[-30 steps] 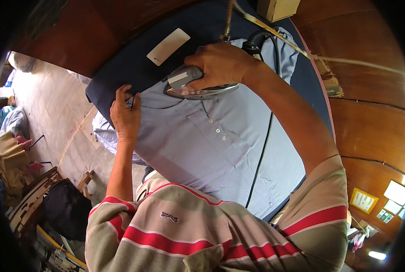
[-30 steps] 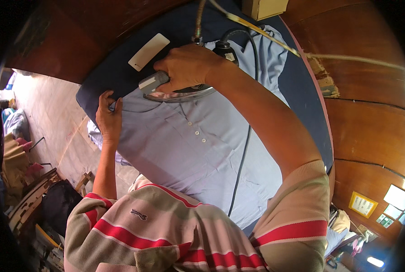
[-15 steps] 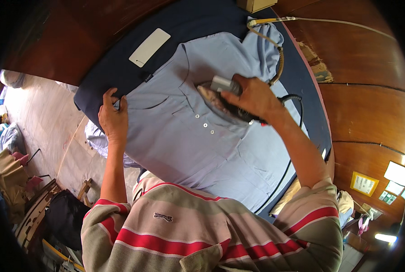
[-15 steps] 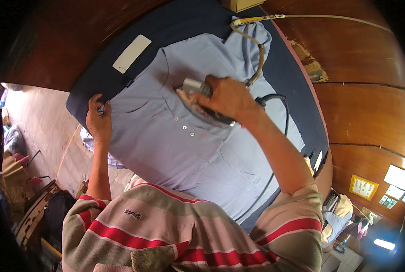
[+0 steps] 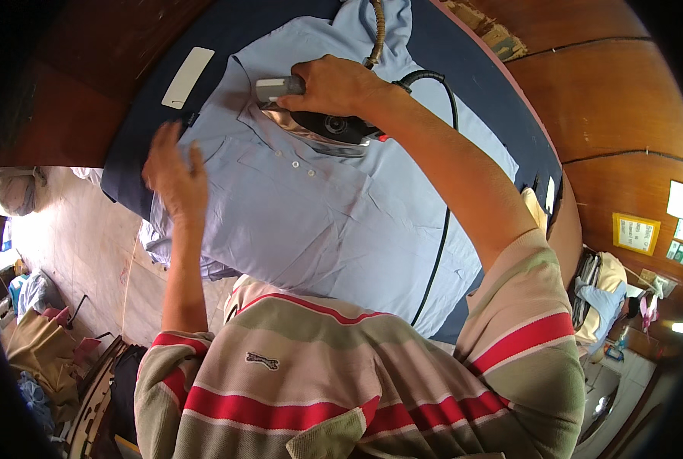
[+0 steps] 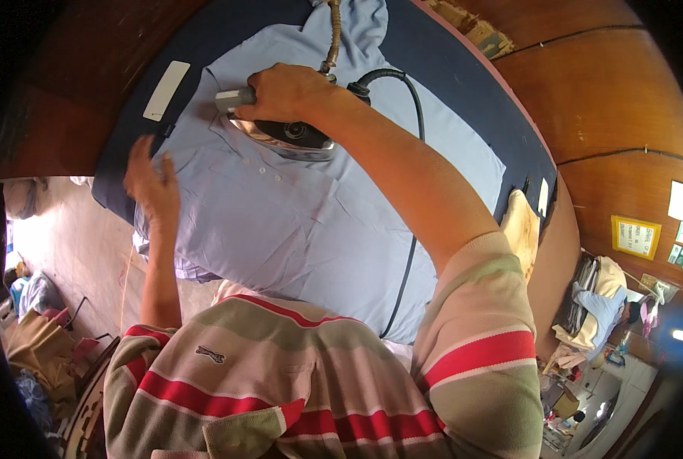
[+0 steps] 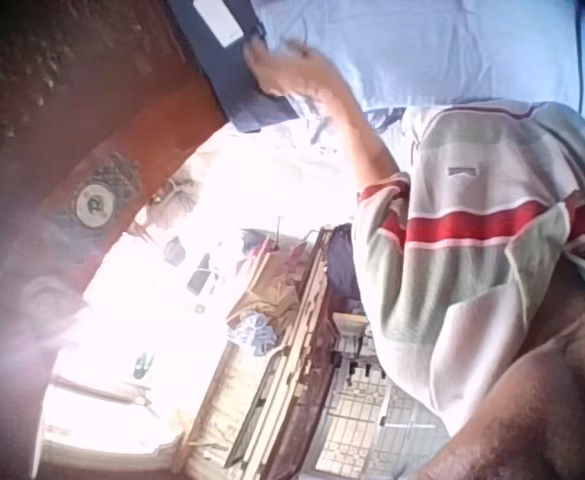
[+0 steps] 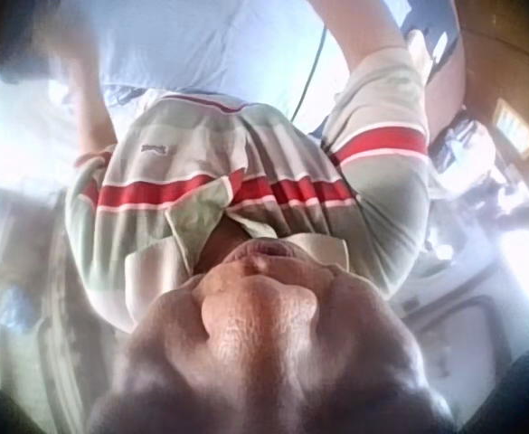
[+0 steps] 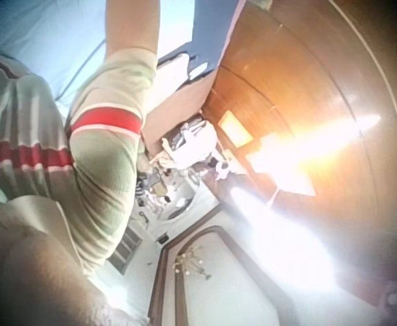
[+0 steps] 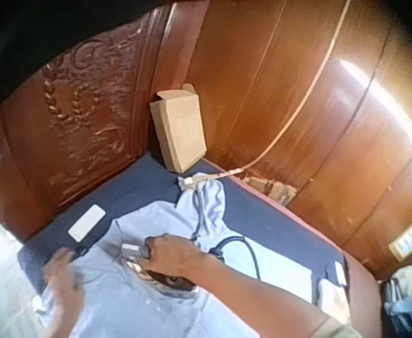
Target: The person irons a light blue long-sleeved shirt on an ironing board using an iron, spreading the fabric by hand and pressing the iron over the collar, shoulders, and sleeves.
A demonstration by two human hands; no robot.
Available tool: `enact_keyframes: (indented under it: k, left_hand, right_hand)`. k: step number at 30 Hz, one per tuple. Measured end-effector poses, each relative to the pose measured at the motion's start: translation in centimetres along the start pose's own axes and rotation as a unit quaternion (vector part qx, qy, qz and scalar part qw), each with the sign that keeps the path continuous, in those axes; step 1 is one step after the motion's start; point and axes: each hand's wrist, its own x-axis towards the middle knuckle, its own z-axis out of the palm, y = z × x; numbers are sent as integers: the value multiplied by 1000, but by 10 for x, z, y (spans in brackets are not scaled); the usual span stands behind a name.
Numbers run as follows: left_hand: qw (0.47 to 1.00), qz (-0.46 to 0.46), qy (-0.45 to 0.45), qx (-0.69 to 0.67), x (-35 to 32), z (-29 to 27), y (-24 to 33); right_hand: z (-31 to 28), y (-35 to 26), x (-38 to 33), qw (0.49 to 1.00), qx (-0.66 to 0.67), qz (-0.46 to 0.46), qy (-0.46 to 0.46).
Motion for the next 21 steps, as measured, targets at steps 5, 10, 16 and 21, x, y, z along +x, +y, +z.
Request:
enact_keyframes:
  k: [5,10,16,21]
  left_hand:
    - [970,125,-200,-65,8,58,58]
    - [949,164,-243,113,-1,86,41]
    - [950,131,-256,125,0,80,44]
    - [954,140,-239,113,2,84,45]
  right_hand:
    - [-5,25,-67,998,1,-48,-48]
    - [5,69,-154,998,-9,-26,-65]
    - [19,104,-257,996,24,58,-69]
    - [21,136,-285,966,91,234,53]
